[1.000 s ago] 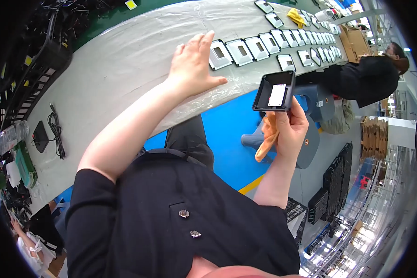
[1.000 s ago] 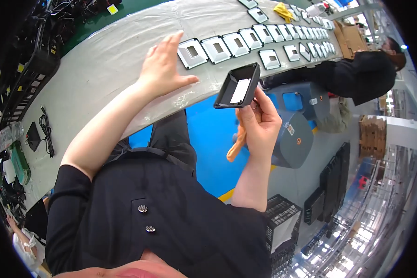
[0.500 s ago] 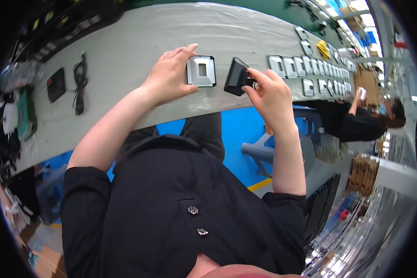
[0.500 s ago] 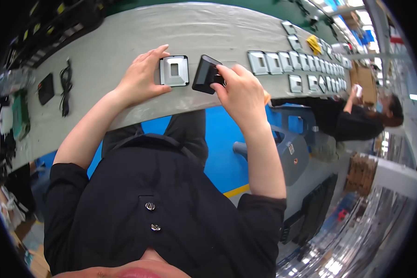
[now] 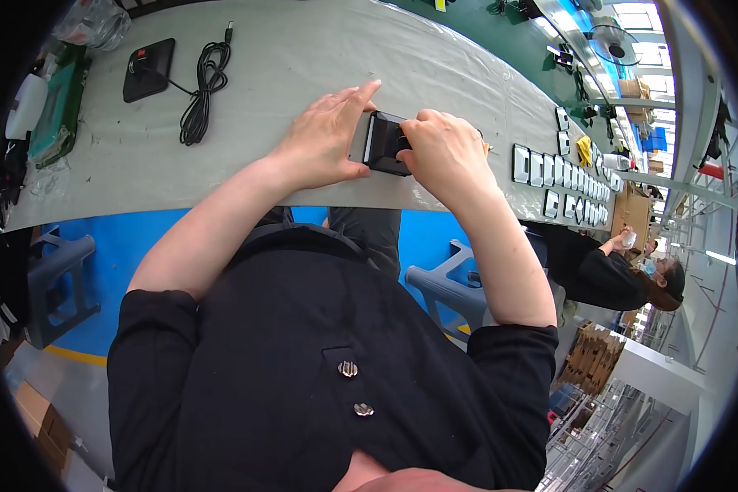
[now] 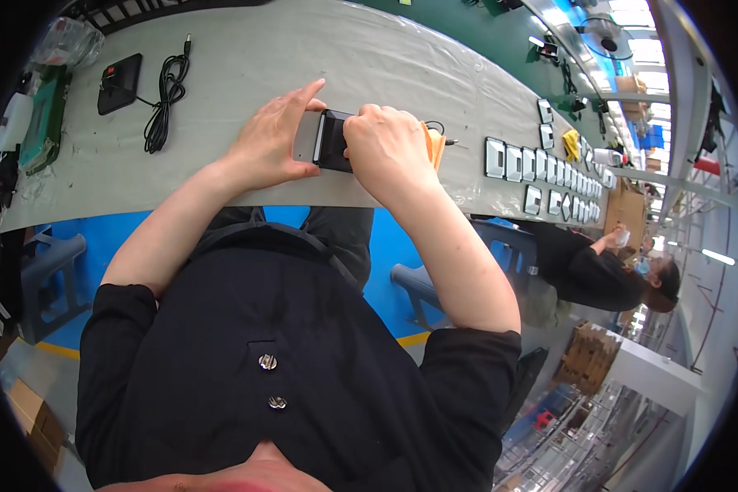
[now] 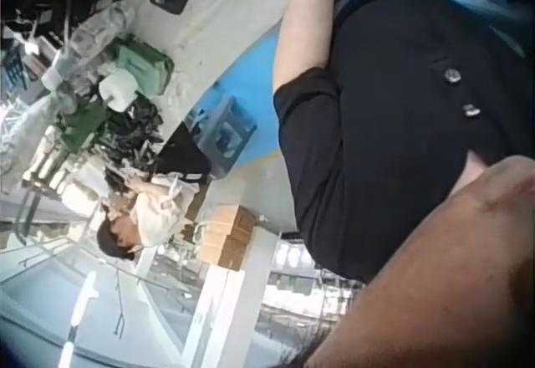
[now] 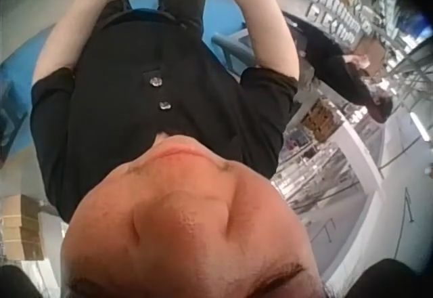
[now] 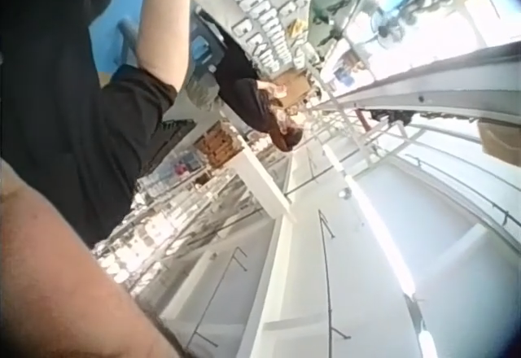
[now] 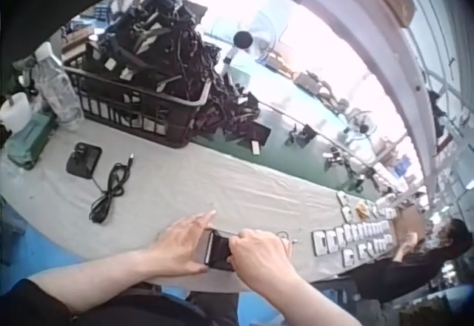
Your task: Cleaning and inspecting small portable LED work lights using a microfiber cloth.
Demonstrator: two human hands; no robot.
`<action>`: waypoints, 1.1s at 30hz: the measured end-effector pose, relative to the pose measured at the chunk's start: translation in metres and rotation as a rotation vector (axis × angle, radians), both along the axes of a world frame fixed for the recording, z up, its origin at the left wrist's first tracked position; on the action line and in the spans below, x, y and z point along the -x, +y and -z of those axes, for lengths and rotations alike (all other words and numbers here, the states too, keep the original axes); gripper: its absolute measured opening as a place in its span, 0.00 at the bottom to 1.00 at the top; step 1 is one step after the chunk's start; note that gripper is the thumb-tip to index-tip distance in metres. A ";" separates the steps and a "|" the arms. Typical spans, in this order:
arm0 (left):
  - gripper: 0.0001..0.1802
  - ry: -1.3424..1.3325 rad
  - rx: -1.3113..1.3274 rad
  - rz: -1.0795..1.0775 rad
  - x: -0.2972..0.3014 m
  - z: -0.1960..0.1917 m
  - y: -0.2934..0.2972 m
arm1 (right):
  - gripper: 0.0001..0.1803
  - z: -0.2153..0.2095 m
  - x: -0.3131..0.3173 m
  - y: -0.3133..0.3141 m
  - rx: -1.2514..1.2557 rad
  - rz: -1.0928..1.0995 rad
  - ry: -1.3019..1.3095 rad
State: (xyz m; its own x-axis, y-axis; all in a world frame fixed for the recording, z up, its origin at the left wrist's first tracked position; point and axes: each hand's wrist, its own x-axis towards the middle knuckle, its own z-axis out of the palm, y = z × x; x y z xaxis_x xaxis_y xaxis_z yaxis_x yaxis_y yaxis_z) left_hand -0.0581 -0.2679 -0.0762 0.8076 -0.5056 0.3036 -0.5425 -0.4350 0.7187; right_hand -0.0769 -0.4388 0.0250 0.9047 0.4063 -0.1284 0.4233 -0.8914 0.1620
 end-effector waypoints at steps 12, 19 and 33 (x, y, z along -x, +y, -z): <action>0.57 0.039 -0.048 0.015 0.000 -0.002 -0.002 | 0.10 -0.009 -0.002 0.003 0.056 0.035 0.142; 0.52 0.020 -0.090 0.037 -0.003 -0.004 -0.001 | 0.09 0.000 -0.012 -0.002 0.141 -0.060 0.084; 0.38 -0.080 -0.245 -0.095 0.012 -0.013 -0.011 | 0.22 0.015 -0.006 -0.037 -0.606 0.184 0.235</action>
State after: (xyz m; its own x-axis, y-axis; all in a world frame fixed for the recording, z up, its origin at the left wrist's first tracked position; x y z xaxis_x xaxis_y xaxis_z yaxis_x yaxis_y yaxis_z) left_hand -0.0697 -0.2793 -0.0634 0.8330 -0.4953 0.2468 -0.5423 -0.6419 0.5422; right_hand -0.0708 -0.4760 0.0101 0.9420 0.3105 -0.1276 0.2190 -0.8565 -0.4674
